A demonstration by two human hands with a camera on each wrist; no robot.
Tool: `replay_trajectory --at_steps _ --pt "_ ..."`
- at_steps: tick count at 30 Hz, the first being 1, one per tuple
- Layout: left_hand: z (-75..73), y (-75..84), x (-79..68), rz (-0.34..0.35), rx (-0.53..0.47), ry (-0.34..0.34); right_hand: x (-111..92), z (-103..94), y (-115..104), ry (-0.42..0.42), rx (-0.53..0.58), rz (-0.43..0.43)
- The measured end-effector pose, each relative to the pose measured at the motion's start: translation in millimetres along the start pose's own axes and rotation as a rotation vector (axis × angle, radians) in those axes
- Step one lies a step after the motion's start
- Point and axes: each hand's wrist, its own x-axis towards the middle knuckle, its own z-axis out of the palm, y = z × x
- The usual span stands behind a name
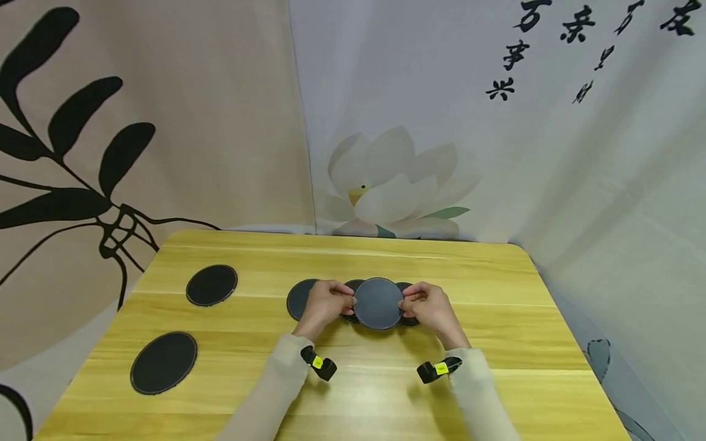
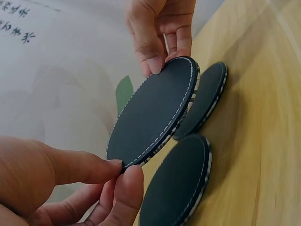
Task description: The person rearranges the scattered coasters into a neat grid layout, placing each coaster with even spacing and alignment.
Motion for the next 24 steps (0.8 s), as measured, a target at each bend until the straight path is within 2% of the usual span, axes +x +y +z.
replay_trajectory --at_steps 7,14,20,24 --pt "-16.7 -7.4 -7.3 0.004 -0.004 0.015 -2.4 17.5 -3.0 -0.015 0.018 0.012" --pt "-32.8 -17.5 -10.4 0.002 0.012 0.067 -3.8 35.5 -6.7 -0.054 0.031 -0.007" --pt "-47.0 -26.7 -18.2 -0.007 0.014 0.077 -4.8 52.5 -4.9 -0.080 0.017 -0.039" --pt "-57.1 -32.2 -22.4 -0.015 0.043 0.090 -7.5 63.0 -5.8 -0.107 0.028 -0.031"
